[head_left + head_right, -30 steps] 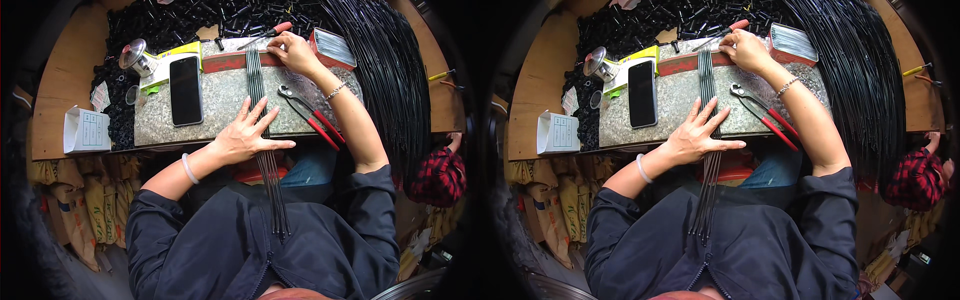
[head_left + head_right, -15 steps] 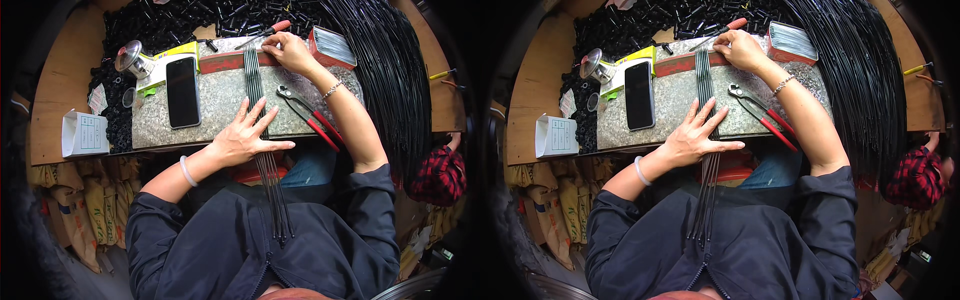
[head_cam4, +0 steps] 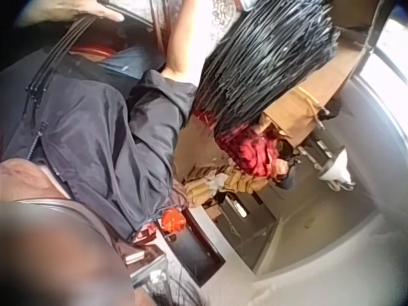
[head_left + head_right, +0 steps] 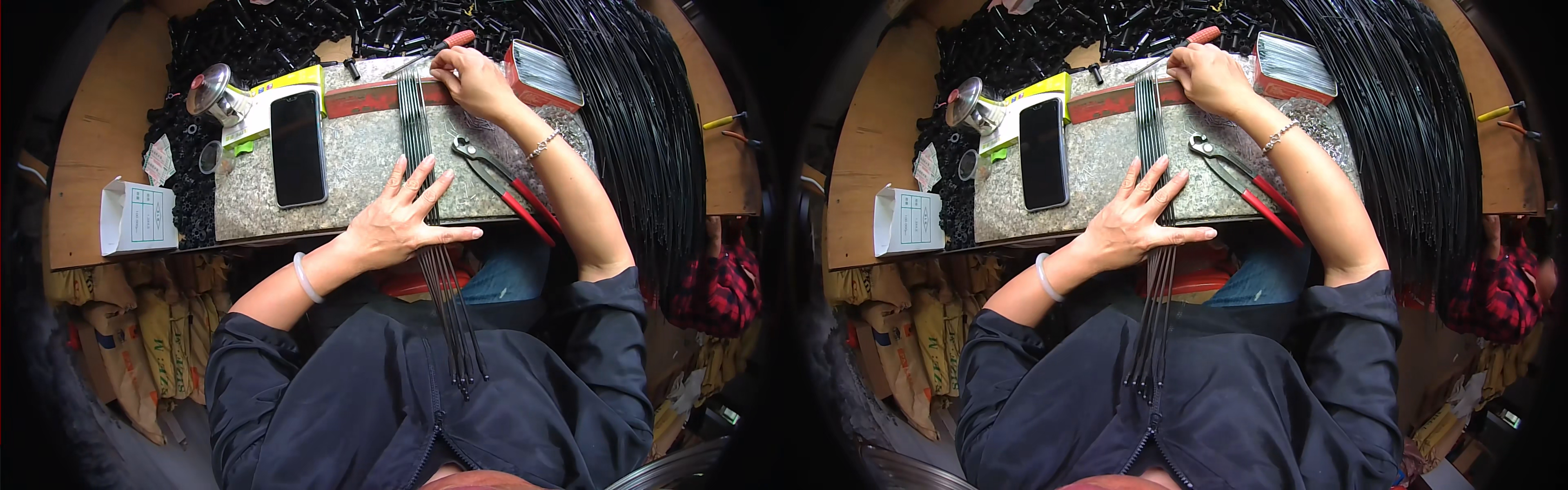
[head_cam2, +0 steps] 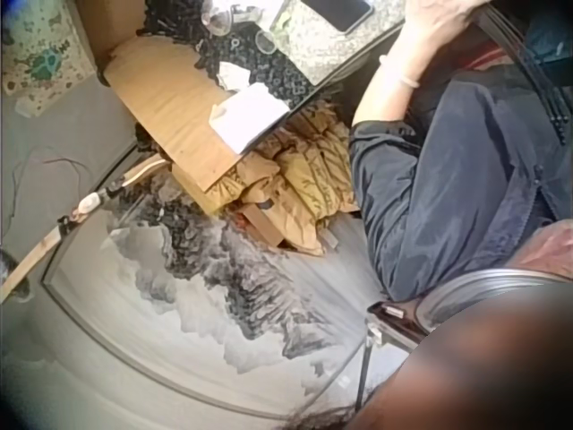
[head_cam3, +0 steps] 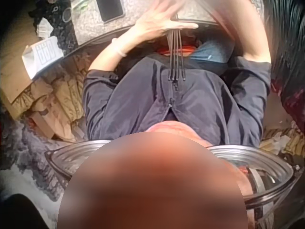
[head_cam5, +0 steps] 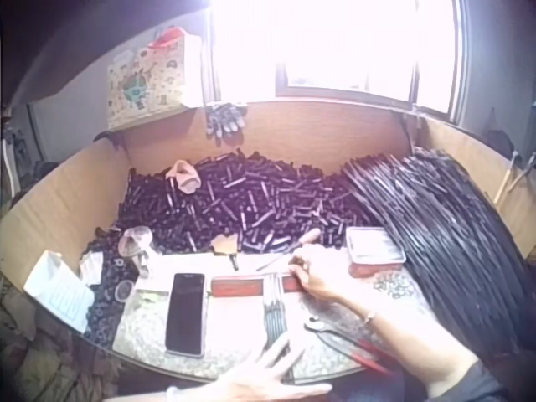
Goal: Assembling bundles of black cables into plastic connector housings.
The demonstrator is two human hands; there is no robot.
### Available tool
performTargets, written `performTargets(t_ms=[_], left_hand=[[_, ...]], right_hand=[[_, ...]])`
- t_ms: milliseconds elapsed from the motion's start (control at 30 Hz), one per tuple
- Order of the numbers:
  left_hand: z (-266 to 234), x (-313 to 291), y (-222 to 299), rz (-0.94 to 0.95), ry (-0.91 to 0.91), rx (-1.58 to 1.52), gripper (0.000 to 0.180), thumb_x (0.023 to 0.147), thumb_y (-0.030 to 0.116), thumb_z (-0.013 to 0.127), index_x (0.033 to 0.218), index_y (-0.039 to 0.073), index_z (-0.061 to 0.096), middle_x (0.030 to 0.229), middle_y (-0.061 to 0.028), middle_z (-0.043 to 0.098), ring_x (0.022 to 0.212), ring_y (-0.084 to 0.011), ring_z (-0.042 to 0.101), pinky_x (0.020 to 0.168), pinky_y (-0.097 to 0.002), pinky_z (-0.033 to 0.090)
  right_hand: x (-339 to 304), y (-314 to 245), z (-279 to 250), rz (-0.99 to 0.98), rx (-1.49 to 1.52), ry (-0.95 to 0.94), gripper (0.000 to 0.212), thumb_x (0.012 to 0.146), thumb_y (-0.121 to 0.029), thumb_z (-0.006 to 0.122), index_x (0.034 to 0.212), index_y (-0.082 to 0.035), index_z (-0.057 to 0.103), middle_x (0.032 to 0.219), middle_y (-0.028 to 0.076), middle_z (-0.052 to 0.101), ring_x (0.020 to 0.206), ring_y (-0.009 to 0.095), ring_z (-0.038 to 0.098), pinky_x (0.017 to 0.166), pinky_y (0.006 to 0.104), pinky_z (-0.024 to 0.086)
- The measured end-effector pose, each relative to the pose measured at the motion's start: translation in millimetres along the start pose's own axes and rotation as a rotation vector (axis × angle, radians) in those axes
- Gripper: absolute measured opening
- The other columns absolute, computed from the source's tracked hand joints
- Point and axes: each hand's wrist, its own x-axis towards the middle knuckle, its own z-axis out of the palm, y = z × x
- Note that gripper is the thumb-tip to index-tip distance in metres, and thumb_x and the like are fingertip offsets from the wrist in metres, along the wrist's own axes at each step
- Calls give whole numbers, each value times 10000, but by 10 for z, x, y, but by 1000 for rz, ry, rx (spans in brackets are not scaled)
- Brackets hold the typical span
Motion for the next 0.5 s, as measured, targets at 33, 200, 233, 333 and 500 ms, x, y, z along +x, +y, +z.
performTargets(t_ms=[33, 200, 233, 333, 500], left_hand=[[-3, -1, -2, -2, -2, -7, 639, 769, 143, 522, 1270, 508, 369, 1352, -179, 345, 1248, -435, 312, 985, -612, 252], [-12, 14, -5, 5, -3, -14, 641, 767, 138, 520, 1269, 508, 370, 1351, -173, 349, 1247, -435, 313, 987, -613, 247], [-17, 14, -8, 5, -3, -18, 642, 766, 141, 522, 1269, 507, 370, 1352, -171, 349, 1246, -436, 315, 987, -612, 247], [-13, 15, -4, 5, -3, -22, 640, 763, 146, 526, 1269, 507, 371, 1354, -168, 349, 1245, -434, 319, 990, -608, 247], [7, 14, 5, -2, 1, -16, 642, 758, 149, 537, 1267, 505, 375, 1359, -165, 343, 1249, -430, 315, 996, -602, 244]], right_hand=[[1, -19, -5, -38, -48, 11, 157, 811, -183, 590, 888, -52, 632, 837, 110, 613, 798, 268, 587, 712, 360, 457], [15, -3, -8, 35, 61, -53, 152, 818, -177, 580, 888, -49, 622, 835, 112, 616, 815, 275, 598, 727, 362, 464], [24, -7, -13, 37, 70, -68, 151, 818, -176, 579, 884, -46, 619, 829, 113, 618, 819, 275, 601, 730, 360, 466], [33, -9, -18, 87, 84, -110, 151, 820, -177, 578, 885, -44, 611, 827, 117, 618, 815, 279, 601, 740, 359, 468], [-4, -30, -158, 80, -14, -115, 141, 818, -175, 582, 878, -50, 607, 856, 107, 608, 841, 282, 585, 757, 362, 459]])
